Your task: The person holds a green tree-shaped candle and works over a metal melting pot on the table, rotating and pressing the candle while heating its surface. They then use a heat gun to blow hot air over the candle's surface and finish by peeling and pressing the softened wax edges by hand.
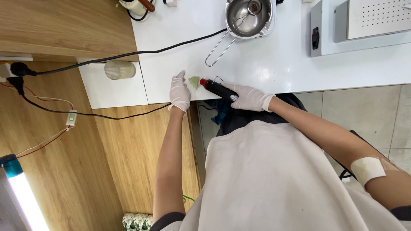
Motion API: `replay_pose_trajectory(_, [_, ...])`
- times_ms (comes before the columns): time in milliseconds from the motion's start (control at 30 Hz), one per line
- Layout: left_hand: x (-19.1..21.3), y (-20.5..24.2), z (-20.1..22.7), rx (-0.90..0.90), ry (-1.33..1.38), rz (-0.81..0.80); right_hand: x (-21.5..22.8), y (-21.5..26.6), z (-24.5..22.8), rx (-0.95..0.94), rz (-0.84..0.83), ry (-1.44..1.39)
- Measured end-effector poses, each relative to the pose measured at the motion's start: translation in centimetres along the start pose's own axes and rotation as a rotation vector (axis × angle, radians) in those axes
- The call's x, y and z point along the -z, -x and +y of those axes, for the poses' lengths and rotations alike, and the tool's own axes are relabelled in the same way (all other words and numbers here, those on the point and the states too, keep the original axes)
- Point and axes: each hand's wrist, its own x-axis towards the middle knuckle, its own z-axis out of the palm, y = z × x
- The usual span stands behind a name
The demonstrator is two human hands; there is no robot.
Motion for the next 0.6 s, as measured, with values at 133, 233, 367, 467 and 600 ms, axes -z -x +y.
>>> replay_pose_trajectory(133, [-0.4, 0.3, 0.1, 0.082, 0.164, -0.033, 0.3, -0.3, 0.0, 0.028, -0.046, 0.079])
replay_pose_trajectory(233, [-0.6, 0.2, 0.1, 0.077, 0.119, -0.04, 0.3, -0.4, -0.5, 0.041, -0.1, 0.108])
replay_pose_trajectory(367, [-1.0, 0.2, -0.1, 0.044, 0.091, -0.014, 0.9, 0.0, -2.4, -0.088, -0.034, 0.04])
replay_pose_trajectory(467, [-1.0, 0.2, 0.0, 0.011, 0.074, 0.024, 1.0, -0.4, -1.6, -0.142, -0.039, 0.032])
replay_pose_trajectory(600, [-0.1, 0.4, 1.2, 0.091, 0.105, -0.024, -0.1, -2.0, 2.7, 0.198, -0.029, 0.111])
